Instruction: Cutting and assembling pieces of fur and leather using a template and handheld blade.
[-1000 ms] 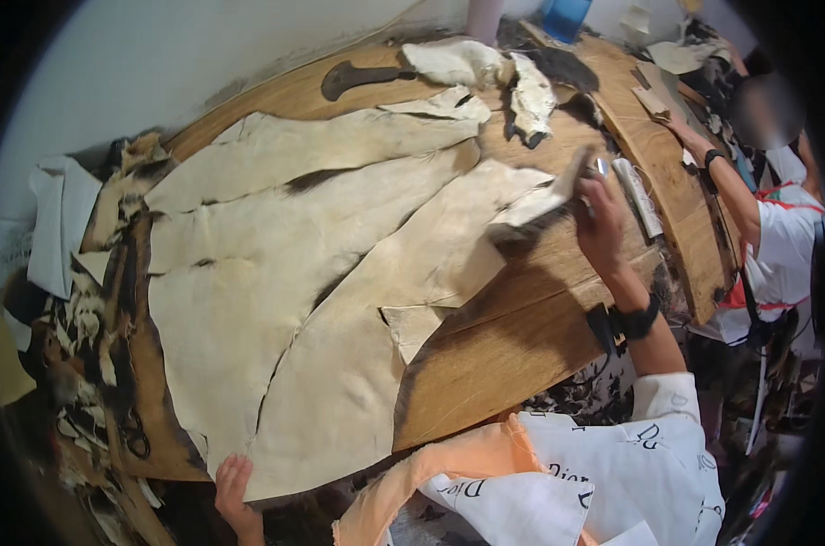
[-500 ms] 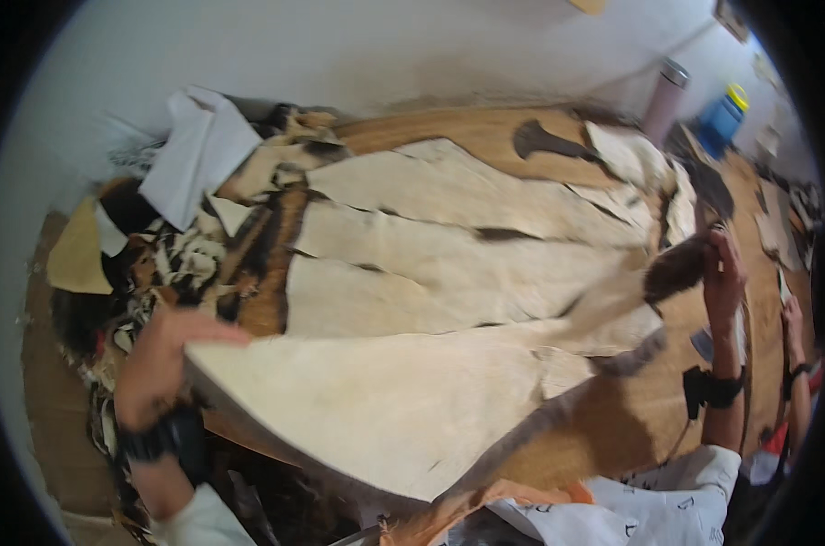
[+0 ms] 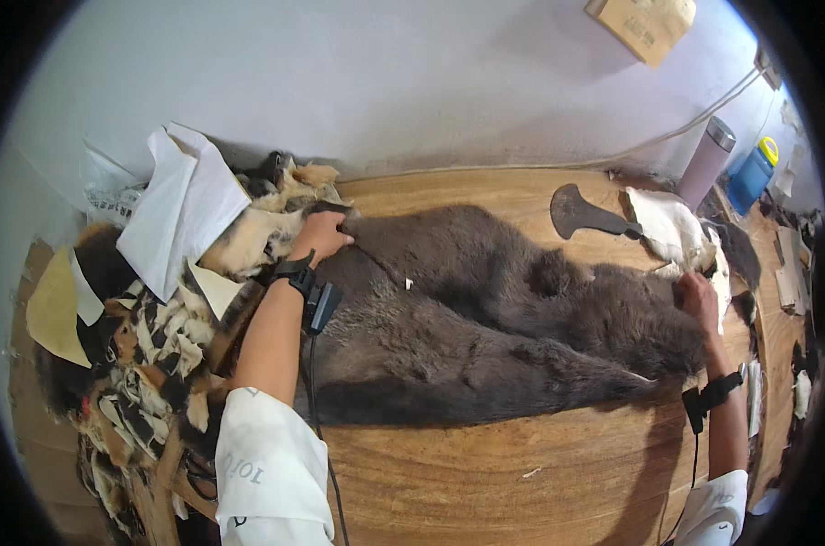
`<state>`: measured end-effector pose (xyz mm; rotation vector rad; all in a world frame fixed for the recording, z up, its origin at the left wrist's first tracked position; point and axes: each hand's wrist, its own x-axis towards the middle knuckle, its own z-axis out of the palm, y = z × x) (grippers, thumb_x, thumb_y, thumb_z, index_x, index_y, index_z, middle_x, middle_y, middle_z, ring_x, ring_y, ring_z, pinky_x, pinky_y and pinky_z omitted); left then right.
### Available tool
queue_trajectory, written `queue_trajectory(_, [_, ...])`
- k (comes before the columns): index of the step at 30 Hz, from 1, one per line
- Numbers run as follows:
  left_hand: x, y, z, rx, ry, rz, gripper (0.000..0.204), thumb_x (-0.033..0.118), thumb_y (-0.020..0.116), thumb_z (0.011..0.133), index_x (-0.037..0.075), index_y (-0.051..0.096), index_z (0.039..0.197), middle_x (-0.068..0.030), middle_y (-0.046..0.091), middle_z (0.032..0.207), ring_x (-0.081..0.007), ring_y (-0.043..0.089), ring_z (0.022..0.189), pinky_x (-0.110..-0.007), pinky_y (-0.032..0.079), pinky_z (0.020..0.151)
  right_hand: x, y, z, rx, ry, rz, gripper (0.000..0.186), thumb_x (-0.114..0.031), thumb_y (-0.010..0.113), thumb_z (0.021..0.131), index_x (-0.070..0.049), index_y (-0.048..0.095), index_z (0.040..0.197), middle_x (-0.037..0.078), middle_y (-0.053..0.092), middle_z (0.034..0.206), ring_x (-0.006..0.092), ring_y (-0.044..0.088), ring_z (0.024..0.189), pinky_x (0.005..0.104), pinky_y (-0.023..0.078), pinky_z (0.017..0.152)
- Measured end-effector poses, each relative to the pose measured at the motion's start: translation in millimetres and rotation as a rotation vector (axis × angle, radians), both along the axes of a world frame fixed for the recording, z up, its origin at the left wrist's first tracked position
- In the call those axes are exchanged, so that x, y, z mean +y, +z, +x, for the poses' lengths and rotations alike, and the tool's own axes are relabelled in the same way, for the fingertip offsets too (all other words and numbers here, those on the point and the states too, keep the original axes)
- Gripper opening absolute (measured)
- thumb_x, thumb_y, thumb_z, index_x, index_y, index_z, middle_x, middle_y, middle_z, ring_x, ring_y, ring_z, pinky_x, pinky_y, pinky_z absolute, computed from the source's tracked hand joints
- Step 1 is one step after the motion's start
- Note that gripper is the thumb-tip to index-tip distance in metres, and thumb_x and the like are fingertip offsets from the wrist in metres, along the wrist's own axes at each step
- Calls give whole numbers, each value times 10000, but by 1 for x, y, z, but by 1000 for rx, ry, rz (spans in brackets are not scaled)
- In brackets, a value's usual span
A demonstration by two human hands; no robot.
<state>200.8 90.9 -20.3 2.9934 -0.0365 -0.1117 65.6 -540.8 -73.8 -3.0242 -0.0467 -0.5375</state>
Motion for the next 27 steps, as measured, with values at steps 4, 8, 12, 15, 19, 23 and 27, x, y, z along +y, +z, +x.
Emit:
queue_trajectory(4, [16,9,-16,-183,32,-132,270,182,623,777,50,630,1012,-157,631,974,-317,592,903,-410,462,768,8,21,3,-113,10,22,66,-67,573,782,-43,542,835,134,594,808,323,587,734,385,455,616])
queue_trajectory(8, [57,16,-67,-376,252,-155,226,201,534,817,72,657,956,-124,655,875,-301,608,831,-396,465,721,-11,5,-4,-108,-33,303,131,-145,568,835,-19,556,869,126,602,799,240,600,725,363,462,640])
queue_trajectory(12, [75,32,-162,-3,499,-501,366,365,520,857,18,636,847,-106,603,652,-124,573,619,-299,445,519,-20,56,-70,218,-523,519,364,-352,494,881,-17,568,1002,115,618,902,220,608,751,350,506,625])
queue_trajectory(15, [55,25,-215,237,617,-628,565,520,510,831,-35,616,842,-98,592,699,-186,574,682,-317,445,567,-35,22,-104,351,-476,1012,633,-542,508,812,-37,491,1194,115,577,1096,233,622,762,307,524,531])
queue_trajectory(19, [17,22,-255,169,538,-660,456,400,595,814,-38,619,941,-121,631,799,-200,587,764,-304,439,701,97,67,-110,408,-410,1494,540,-394,599,814,-70,466,1225,83,562,1128,157,611,819,265,513,574])
queue_trajectory(23, [42,1,-269,123,508,-1013,375,202,593,838,-51,546,1111,-132,621,1014,-222,570,915,-321,430,789,68,12,-92,384,-262,1595,454,-234,640,805,-60,482,1193,80,562,1113,174,602,843,290,507,597])
queue_trajectory(27, [23,15,-279,165,861,-1158,490,290,491,912,-14,399,1284,-157,407,1329,-261,402,1185,-397,422,875,34,-14,-88,251,-126,1684,419,-71,622,772,-54,470,1163,65,558,1066,219,564,915,360,503,626])
